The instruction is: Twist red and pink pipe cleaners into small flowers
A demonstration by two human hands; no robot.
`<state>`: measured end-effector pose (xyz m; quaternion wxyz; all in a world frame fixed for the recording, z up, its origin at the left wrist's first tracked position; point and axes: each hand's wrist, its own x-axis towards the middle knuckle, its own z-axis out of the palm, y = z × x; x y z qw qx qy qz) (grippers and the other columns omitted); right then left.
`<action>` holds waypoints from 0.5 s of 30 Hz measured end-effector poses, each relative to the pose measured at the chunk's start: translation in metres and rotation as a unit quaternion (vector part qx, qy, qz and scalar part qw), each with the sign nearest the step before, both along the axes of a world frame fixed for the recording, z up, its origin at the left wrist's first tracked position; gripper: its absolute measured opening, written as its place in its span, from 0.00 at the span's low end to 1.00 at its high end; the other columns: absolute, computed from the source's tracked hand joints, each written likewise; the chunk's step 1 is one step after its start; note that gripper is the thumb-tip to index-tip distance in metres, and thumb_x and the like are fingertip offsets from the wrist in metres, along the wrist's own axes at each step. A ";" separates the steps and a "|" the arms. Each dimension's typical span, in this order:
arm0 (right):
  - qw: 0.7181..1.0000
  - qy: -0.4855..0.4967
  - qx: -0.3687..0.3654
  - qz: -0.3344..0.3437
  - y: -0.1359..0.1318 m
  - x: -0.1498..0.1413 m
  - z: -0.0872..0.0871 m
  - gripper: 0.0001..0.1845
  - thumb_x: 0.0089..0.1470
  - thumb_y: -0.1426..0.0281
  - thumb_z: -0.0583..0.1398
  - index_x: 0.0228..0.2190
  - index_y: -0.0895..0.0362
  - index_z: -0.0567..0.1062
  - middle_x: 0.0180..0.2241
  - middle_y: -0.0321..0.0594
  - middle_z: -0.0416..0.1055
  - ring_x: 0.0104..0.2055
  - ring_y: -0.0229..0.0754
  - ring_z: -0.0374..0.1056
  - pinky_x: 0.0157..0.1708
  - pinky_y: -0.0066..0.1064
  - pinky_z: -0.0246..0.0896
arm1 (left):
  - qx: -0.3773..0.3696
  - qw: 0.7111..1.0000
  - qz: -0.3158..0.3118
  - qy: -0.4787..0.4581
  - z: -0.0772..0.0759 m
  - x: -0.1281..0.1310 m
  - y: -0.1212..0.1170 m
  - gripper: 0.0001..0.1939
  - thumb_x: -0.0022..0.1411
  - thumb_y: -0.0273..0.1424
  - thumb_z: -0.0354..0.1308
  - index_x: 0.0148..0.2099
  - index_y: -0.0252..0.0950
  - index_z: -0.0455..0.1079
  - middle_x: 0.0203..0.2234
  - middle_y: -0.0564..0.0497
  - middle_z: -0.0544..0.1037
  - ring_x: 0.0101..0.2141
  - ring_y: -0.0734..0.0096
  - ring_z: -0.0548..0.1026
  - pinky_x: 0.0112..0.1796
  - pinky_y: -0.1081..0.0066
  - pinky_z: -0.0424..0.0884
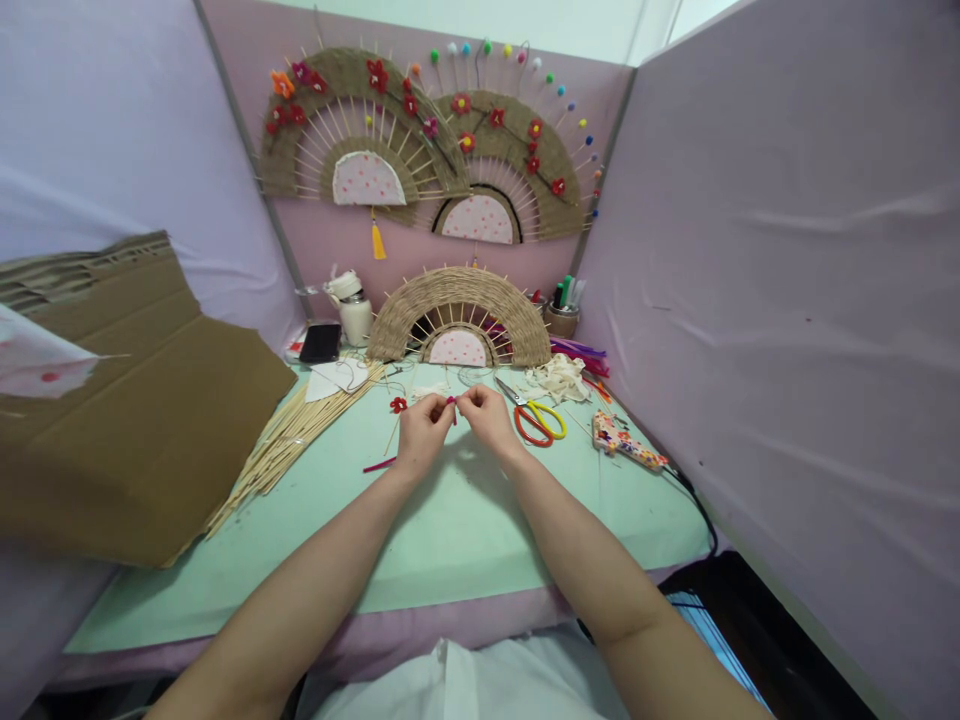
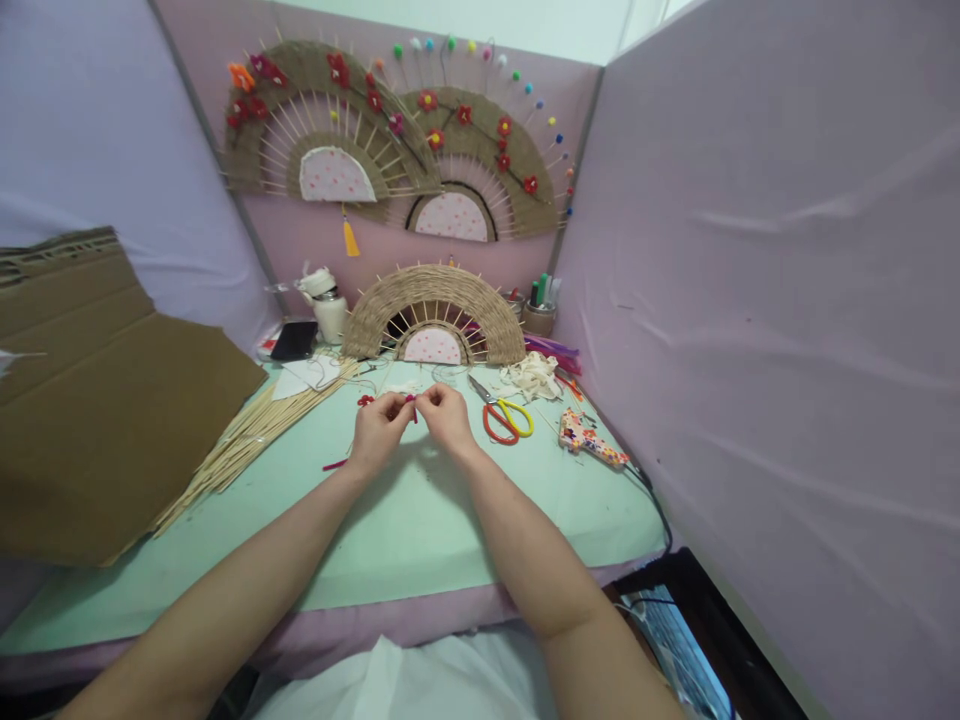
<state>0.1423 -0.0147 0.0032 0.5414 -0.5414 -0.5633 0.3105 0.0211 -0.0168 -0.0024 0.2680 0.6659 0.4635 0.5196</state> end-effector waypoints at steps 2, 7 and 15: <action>1.000 0.006 0.009 0.007 0.000 0.000 0.000 0.07 0.43 0.66 0.56 0.19 0.57 0.65 0.19 0.32 0.62 0.23 0.34 0.56 0.25 0.27 0.53 | -0.018 1.000 -0.001 -0.021 0.001 0.000 0.000 0.10 0.52 0.36 0.55 0.24 0.35 0.66 0.15 0.56 0.66 0.20 0.78 0.62 0.24 0.75 0.57; 0.998 -0.026 0.032 0.052 0.003 0.007 -0.002 0.14 0.50 0.60 0.54 0.24 0.57 0.69 0.23 0.35 0.67 0.26 0.35 0.60 0.28 0.27 0.54 | -0.178 0.966 -0.077 -0.173 0.005 -0.004 0.010 0.12 0.48 0.38 0.59 0.27 0.33 0.69 0.18 0.53 0.70 0.19 0.78 0.65 0.23 0.75 0.60; 0.989 0.021 0.012 0.146 0.008 0.006 -0.008 0.12 0.47 0.61 0.58 0.29 0.59 0.72 0.27 0.36 0.71 0.28 0.35 0.63 0.30 0.26 0.57 | -0.258 0.894 -0.104 -0.350 0.010 -0.011 0.014 0.15 0.40 0.34 0.67 0.30 0.32 0.70 0.21 0.53 0.70 0.22 0.81 0.67 0.24 0.79 0.62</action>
